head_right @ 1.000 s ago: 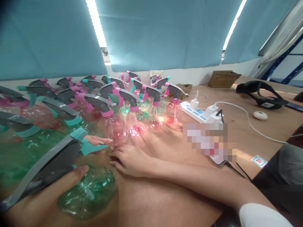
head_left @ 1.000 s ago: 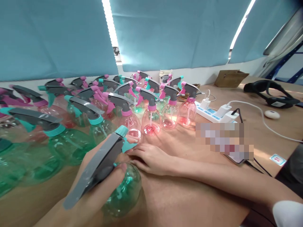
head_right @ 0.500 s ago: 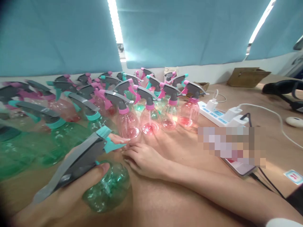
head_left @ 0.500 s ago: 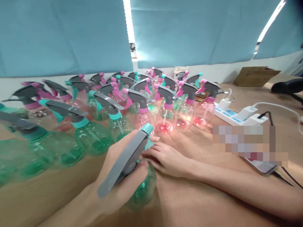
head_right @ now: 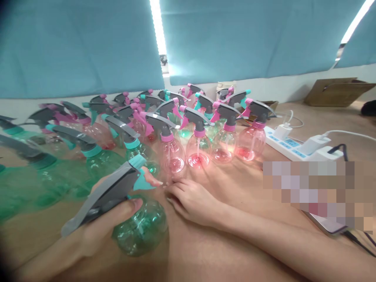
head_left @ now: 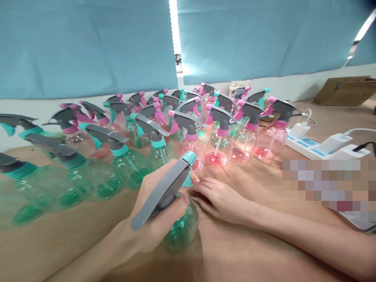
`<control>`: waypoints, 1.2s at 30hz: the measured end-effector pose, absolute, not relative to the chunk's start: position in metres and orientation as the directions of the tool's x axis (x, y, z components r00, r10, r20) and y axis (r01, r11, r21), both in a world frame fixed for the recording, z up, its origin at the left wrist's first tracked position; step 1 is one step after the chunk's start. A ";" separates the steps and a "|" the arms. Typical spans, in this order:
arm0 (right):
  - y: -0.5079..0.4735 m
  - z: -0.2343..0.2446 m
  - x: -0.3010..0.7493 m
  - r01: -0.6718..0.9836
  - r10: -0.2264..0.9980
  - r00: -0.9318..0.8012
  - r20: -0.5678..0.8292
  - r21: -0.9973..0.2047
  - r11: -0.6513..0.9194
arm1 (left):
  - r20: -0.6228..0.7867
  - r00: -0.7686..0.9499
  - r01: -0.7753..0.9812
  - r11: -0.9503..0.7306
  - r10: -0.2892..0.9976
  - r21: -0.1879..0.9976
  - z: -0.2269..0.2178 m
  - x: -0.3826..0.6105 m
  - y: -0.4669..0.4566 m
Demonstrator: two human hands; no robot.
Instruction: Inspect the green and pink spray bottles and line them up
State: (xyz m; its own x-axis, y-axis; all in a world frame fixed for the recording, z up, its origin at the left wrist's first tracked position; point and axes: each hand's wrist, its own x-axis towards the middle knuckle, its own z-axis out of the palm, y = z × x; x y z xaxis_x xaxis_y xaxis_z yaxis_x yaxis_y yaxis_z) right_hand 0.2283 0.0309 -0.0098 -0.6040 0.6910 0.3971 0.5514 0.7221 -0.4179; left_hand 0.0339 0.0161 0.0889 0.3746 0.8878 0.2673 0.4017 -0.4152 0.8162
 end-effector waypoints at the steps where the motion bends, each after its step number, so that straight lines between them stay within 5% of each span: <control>1: 0.031 -0.009 0.228 0.556 0.691 -0.600 0.403 -0.412 0.722 | 0.275 0.408 0.382 -0.436 0.871 0.815 0.090 0.034 0.017; 27: 0.026 -0.010 0.232 0.530 0.725 -0.587 0.361 -0.505 0.681 | 0.270 0.517 0.402 -0.509 0.812 0.761 0.092 0.038 0.023; 36: 0.027 -0.009 0.232 0.533 0.707 -0.613 0.353 -0.476 0.700 | 0.293 0.520 0.291 -0.489 0.802 0.823 0.091 0.039 0.022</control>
